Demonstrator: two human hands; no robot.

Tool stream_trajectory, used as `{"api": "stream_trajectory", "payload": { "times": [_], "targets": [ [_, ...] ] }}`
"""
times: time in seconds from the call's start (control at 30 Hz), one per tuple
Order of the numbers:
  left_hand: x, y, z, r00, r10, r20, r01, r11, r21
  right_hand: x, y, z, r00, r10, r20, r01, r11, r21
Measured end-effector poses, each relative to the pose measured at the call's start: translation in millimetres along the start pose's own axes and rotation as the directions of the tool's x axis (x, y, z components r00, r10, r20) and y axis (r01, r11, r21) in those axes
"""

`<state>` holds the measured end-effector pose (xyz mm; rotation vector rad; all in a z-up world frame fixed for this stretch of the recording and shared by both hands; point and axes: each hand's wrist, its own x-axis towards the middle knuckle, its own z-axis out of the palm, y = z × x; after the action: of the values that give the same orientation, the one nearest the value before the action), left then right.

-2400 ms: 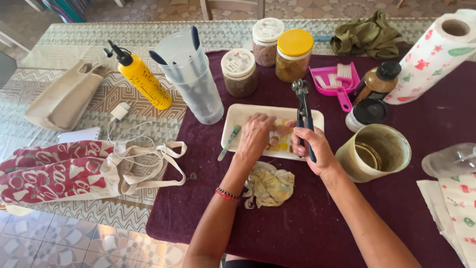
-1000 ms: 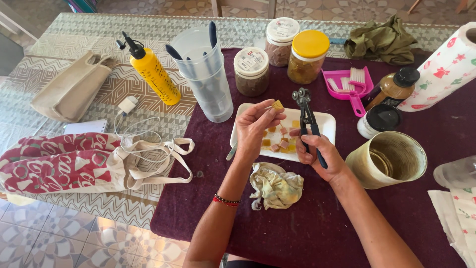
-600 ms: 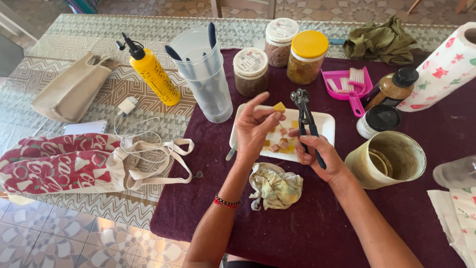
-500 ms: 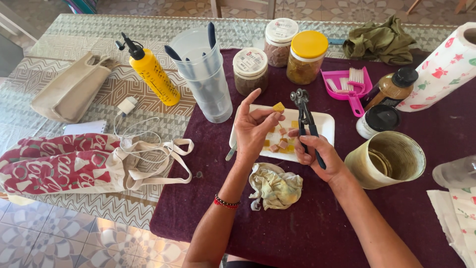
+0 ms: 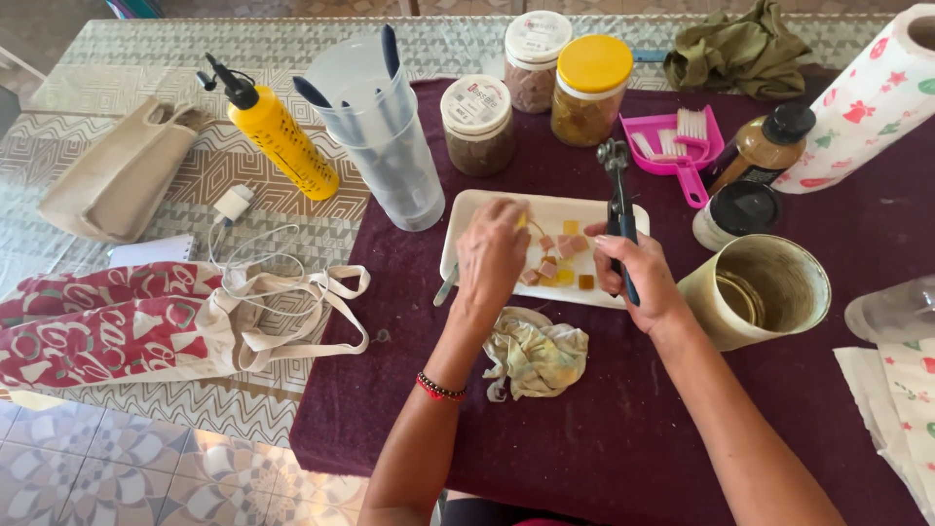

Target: Cutting small yellow tiles into smaller pieces using tile nippers over a tray and then cleaning the area.

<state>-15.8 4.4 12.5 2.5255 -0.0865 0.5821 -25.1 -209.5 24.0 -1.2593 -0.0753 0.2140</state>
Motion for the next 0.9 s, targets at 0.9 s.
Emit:
{"api": "stream_trajectory", "payload": {
  "times": [0.9],
  "targets": [
    [-3, 6, -5, 0.868, 0.168, 0.467, -0.124, 0.985, -0.124, -5, -3, 9, 0.993, 0.108, -0.037, -0.109, 0.994, -0.007]
  ]
}}
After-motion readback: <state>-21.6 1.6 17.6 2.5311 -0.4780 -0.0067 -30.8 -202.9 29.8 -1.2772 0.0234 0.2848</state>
